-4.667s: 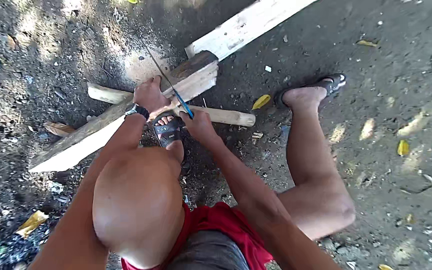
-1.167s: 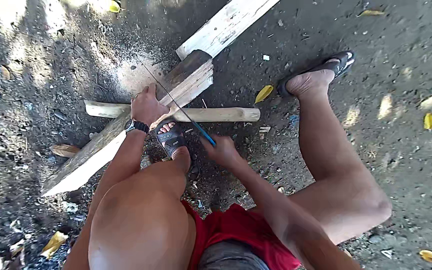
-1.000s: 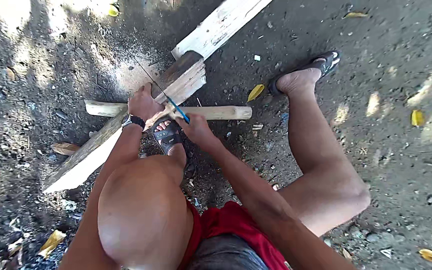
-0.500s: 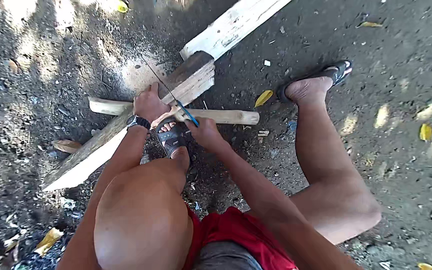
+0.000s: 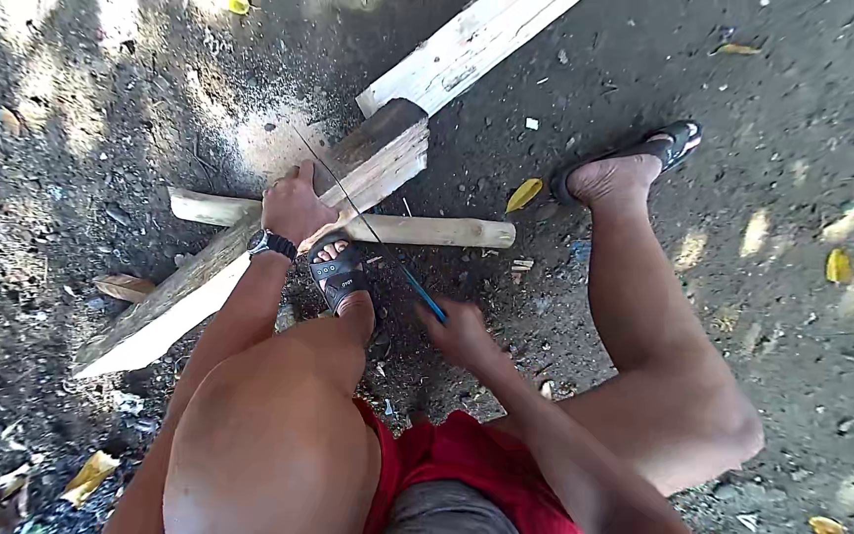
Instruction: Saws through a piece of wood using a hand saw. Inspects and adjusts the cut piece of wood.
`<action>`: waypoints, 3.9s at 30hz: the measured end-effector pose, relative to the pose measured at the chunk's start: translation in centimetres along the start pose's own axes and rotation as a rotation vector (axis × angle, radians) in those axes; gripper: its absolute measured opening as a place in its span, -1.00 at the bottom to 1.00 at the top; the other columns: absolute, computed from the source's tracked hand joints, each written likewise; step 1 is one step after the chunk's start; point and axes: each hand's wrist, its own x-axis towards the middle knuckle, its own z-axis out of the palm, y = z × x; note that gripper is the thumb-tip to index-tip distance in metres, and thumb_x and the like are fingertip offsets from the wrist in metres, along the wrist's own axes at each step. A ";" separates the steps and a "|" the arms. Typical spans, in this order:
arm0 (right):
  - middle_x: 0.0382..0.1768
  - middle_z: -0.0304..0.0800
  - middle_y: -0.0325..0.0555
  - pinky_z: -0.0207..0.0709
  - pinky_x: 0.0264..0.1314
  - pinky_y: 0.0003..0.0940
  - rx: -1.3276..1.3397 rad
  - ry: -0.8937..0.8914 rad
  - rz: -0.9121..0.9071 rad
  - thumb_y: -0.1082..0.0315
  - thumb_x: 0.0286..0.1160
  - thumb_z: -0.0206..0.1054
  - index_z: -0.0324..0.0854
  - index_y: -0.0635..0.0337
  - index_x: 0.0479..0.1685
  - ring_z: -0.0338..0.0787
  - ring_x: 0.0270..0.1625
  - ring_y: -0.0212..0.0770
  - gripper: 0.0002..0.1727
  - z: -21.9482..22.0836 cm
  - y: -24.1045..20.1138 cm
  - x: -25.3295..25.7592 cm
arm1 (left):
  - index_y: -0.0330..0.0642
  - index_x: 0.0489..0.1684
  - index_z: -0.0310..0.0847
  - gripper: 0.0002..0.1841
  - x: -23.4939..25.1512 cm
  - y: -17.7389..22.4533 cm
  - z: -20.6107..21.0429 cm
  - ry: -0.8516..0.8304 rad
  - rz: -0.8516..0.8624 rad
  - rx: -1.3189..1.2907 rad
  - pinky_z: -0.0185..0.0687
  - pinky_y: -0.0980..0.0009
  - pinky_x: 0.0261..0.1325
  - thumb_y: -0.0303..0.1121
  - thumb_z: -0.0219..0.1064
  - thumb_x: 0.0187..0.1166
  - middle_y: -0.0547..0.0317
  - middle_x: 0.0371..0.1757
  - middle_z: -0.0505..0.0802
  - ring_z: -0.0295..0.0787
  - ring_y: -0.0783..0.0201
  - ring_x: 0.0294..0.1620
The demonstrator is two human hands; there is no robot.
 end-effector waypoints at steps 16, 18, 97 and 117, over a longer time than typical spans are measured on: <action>-0.71 0.53 -0.29 0.45 -0.64 -0.31 -0.006 0.169 0.054 -0.15 0.67 0.23 0.71 0.09 -0.32 0.52 -0.68 -0.37 -0.52 -2.3 3.1 -14.1 | -0.01 0.66 0.40 0.05 3.8 -0.1 4.9 -0.450 -0.151 -0.190 0.62 -0.42 0.13 0.16 0.65 -0.05 -0.17 0.31 0.78 0.77 -0.28 0.24; -0.76 0.45 -0.38 0.35 -0.71 -0.42 -0.019 0.215 0.038 -0.15 0.67 0.23 0.66 0.02 -0.41 0.43 -0.73 -0.46 -0.54 -2.4 2.7 -15.2 | -0.03 0.67 0.39 0.06 3.5 -0.2 4.8 -0.424 -0.136 -0.204 0.62 -0.40 0.15 0.16 0.66 -0.04 -0.18 0.34 0.77 0.76 -0.29 0.24; -0.53 0.68 0.00 0.67 -0.42 0.11 0.090 -0.008 -0.031 -0.22 0.72 0.16 0.71 0.16 -0.17 0.74 -0.50 0.00 -0.43 1.1 -1.0 4.5 | 0.00 0.62 0.45 0.02 2.7 -0.7 5.3 -0.438 -0.176 -0.206 0.59 -0.43 0.17 0.16 0.65 -0.05 -0.19 0.33 0.78 0.75 -0.30 0.28; -0.57 0.66 -0.08 0.63 -0.44 0.03 0.070 0.040 -0.046 -0.23 0.72 0.14 0.74 0.12 -0.16 0.69 -0.53 -0.09 -0.43 1.2 1.8 0.3 | 0.00 0.57 0.47 -0.01 3.3 -1.1 5.5 -0.427 -0.172 -0.184 0.62 -0.38 0.17 0.18 0.64 -0.06 -0.15 0.31 0.79 0.76 -0.26 0.27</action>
